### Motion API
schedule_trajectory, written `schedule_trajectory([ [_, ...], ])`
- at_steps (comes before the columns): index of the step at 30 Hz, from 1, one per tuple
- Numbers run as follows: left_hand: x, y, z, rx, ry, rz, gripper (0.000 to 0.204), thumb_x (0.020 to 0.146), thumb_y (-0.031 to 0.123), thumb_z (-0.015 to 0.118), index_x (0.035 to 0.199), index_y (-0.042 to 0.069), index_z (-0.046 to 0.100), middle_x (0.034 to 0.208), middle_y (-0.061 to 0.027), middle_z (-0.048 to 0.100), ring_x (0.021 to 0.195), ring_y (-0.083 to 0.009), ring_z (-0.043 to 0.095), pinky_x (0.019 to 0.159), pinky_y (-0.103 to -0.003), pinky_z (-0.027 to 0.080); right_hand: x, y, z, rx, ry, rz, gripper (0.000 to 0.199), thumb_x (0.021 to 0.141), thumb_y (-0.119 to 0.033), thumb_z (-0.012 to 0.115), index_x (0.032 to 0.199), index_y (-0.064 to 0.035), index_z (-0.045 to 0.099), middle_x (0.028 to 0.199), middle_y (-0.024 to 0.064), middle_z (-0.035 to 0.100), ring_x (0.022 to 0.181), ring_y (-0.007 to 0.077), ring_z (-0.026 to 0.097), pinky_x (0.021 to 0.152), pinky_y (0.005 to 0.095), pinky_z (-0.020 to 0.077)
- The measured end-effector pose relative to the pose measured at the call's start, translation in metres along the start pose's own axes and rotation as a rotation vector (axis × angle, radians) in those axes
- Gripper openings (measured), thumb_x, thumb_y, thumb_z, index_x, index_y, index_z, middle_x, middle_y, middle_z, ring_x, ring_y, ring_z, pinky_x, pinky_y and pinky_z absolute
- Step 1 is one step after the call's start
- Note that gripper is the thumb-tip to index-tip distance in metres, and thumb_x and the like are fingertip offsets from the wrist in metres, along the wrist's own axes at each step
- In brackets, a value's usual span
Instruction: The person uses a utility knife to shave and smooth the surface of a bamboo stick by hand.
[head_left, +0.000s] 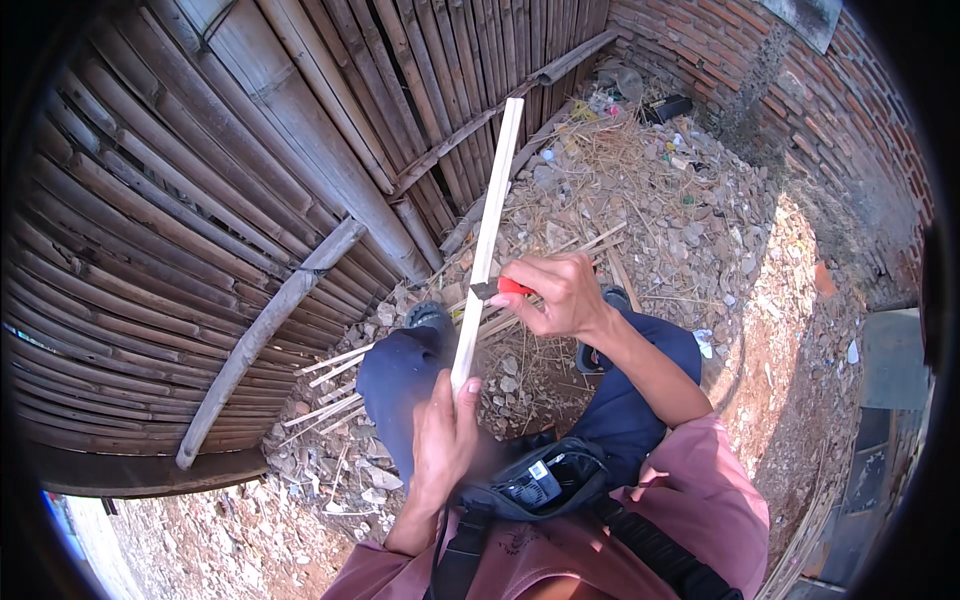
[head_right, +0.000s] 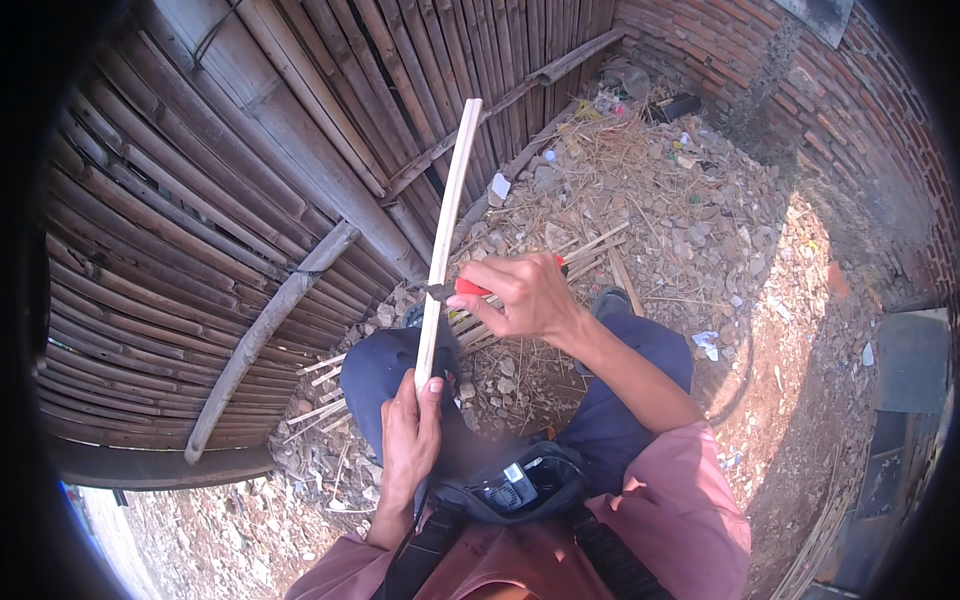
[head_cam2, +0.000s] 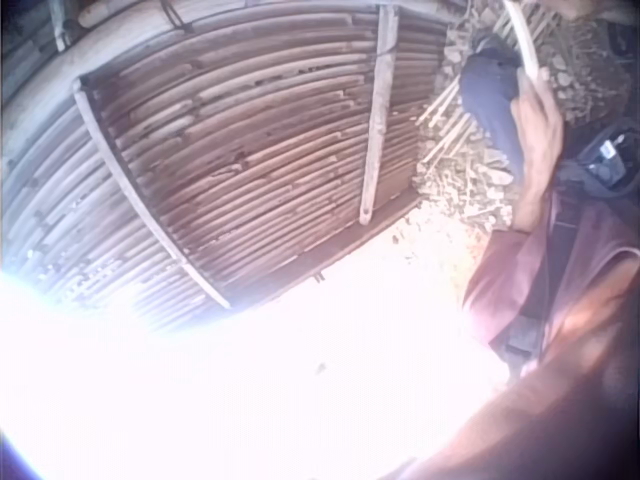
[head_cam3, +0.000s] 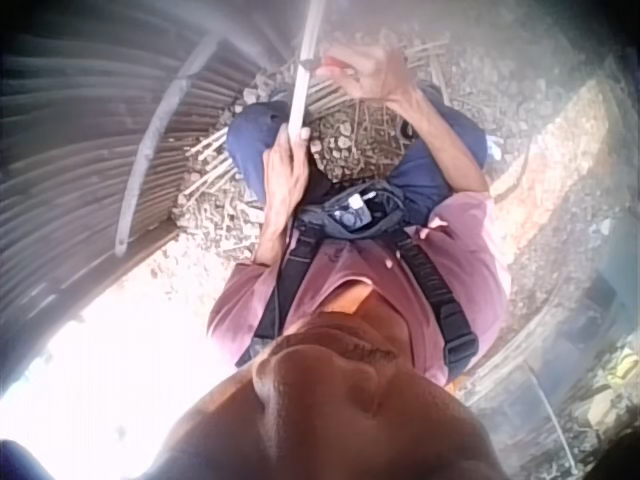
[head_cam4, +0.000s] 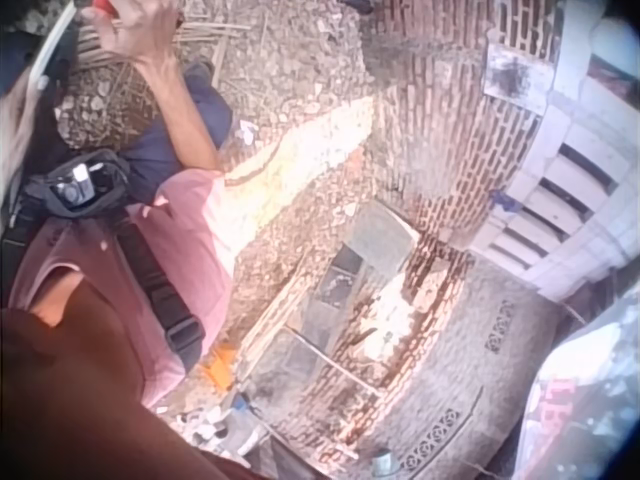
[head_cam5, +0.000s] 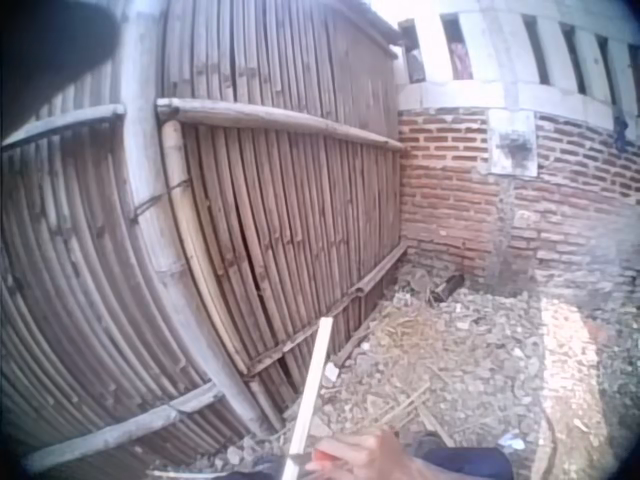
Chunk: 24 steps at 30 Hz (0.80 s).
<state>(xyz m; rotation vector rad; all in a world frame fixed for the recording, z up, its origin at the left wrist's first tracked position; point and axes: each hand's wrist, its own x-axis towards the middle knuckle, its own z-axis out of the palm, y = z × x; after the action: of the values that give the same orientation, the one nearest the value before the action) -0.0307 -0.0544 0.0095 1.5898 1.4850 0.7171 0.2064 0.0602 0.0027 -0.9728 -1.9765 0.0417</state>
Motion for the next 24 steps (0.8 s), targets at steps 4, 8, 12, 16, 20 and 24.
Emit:
schedule_trajectory([
  [4, -0.004, -0.003, 0.000, 0.011, -0.004, 0.027, 0.034, 0.114, 0.033, 0.055, 0.108, 0.000, 0.059, 0.070, -0.0266, 0.063, 0.072, -0.0542, 0.065, 0.060, -0.055, 0.045, 0.007, 0.006, -0.009, -0.024, -0.014, 0.064, 0.028, 0.093, -0.031, 0.081, 0.084, -0.0075, 0.069, 0.069, 0.0066, 0.066, 0.055, 0.0276, 0.064, 0.050, 0.0387, 0.0467],
  [8, -0.005, -0.005, -0.001, 0.020, -0.010, -0.003, 0.034, 0.114, 0.033, 0.056, 0.107, 0.000, 0.058, 0.071, -0.0275, 0.064, 0.073, -0.0547, 0.066, 0.061, -0.056, 0.046, 0.005, 0.009, -0.006, -0.043, -0.026, 0.061, 0.030, 0.094, -0.031, 0.081, 0.082, -0.0076, 0.067, 0.068, 0.0064, 0.064, 0.054, 0.0277, 0.063, 0.050, 0.0386, 0.0458],
  [12, -0.008, -0.014, 0.001, 0.039, 0.039, 0.052, 0.036, 0.116, 0.032, 0.054, 0.102, -0.001, 0.059, 0.059, -0.0107, 0.051, 0.051, -0.0202, 0.053, 0.053, -0.041, 0.041, 0.007, 0.009, -0.005, -0.039, -0.030, 0.064, 0.032, 0.095, -0.032, 0.080, 0.081, -0.0076, 0.066, 0.067, 0.0065, 0.063, 0.053, 0.0274, 0.062, 0.049, 0.0389, 0.0448],
  [16, -0.010, -0.015, 0.000, 0.033, 0.031, 0.049, 0.037, 0.116, 0.032, 0.054, 0.100, -0.001, 0.057, 0.059, -0.0115, 0.051, 0.051, -0.0205, 0.052, 0.053, -0.041, 0.041, 0.008, 0.015, -0.003, -0.068, -0.005, 0.009, 0.035, 0.098, -0.041, 0.076, 0.084, -0.0097, 0.071, 0.067, 0.0046, 0.069, 0.050, 0.0239, 0.063, 0.045, 0.0377, 0.0433],
  [20, -0.014, -0.014, 0.000, 0.022, 0.013, 0.044, 0.036, 0.116, 0.032, 0.053, 0.102, -0.001, 0.057, 0.060, -0.0123, 0.050, 0.052, -0.0209, 0.051, 0.054, -0.042, 0.041, 0.009, 0.021, -0.004, -0.072, 0.013, 0.093, 0.035, 0.100, -0.041, 0.075, 0.085, -0.0090, 0.071, 0.065, 0.0062, 0.068, 0.052, 0.0247, 0.065, 0.048, 0.0388, 0.0457],
  [24, -0.025, -0.017, -0.002, 0.053, -0.061, -0.034, 0.034, 0.113, 0.033, 0.057, 0.107, -0.001, 0.058, 0.074, -0.0309, 0.064, 0.077, -0.0577, 0.065, 0.063, -0.059, 0.046, 0.023, 0.046, -0.018, -0.122, 0.092, 0.188, 0.036, 0.101, -0.040, 0.073, 0.087, -0.0078, 0.072, 0.064, 0.0082, 0.067, 0.056, 0.0265, 0.068, 0.052, 0.0407, 0.0480],
])
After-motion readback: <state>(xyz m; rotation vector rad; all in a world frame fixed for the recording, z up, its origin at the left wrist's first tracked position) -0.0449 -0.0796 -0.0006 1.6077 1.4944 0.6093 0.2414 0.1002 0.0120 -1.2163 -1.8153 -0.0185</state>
